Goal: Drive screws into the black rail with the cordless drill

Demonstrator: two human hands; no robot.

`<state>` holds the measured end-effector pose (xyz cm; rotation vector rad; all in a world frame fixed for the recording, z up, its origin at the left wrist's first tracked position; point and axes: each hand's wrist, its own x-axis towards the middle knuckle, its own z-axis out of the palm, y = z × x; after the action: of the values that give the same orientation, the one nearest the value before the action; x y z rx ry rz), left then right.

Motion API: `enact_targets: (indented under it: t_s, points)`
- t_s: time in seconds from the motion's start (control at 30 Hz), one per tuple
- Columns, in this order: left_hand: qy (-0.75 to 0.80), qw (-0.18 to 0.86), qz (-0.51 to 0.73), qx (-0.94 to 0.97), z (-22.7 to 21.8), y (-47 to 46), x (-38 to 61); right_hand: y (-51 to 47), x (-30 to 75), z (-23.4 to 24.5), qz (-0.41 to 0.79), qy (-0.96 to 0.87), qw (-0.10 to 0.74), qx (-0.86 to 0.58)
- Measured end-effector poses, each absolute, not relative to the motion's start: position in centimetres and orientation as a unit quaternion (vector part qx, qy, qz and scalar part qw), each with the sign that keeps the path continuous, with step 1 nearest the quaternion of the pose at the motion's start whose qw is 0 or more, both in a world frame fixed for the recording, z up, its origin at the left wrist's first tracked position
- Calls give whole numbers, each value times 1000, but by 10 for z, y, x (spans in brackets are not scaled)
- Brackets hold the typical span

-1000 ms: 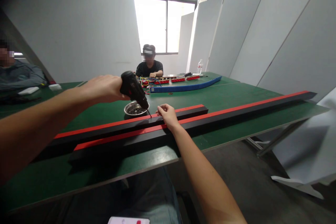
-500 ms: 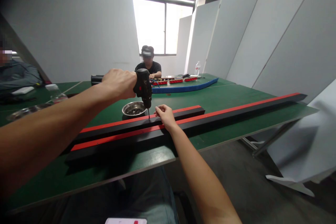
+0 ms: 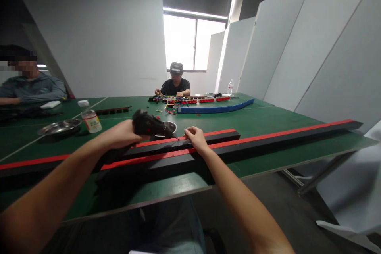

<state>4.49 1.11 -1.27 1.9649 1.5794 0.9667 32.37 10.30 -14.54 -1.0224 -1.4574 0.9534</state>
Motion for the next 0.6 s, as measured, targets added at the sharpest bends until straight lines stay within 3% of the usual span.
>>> enact_targets:
  t_s: [0.07,0.2,0.37,0.6]
  points:
    - [604,334,342,638,-45,0,29,110,324,-137,387,-643,501,-431]
    - [588,497,485,414,-92,-11,11,141,311,-118,358,-683,453,-447]
    - [540,500,603,309,-114,-13,9,180,264,-117,279,-722,323,-545]
    - [516,484,636,307,-124,-17,9,206,214,-121,198,-758,216,-583]
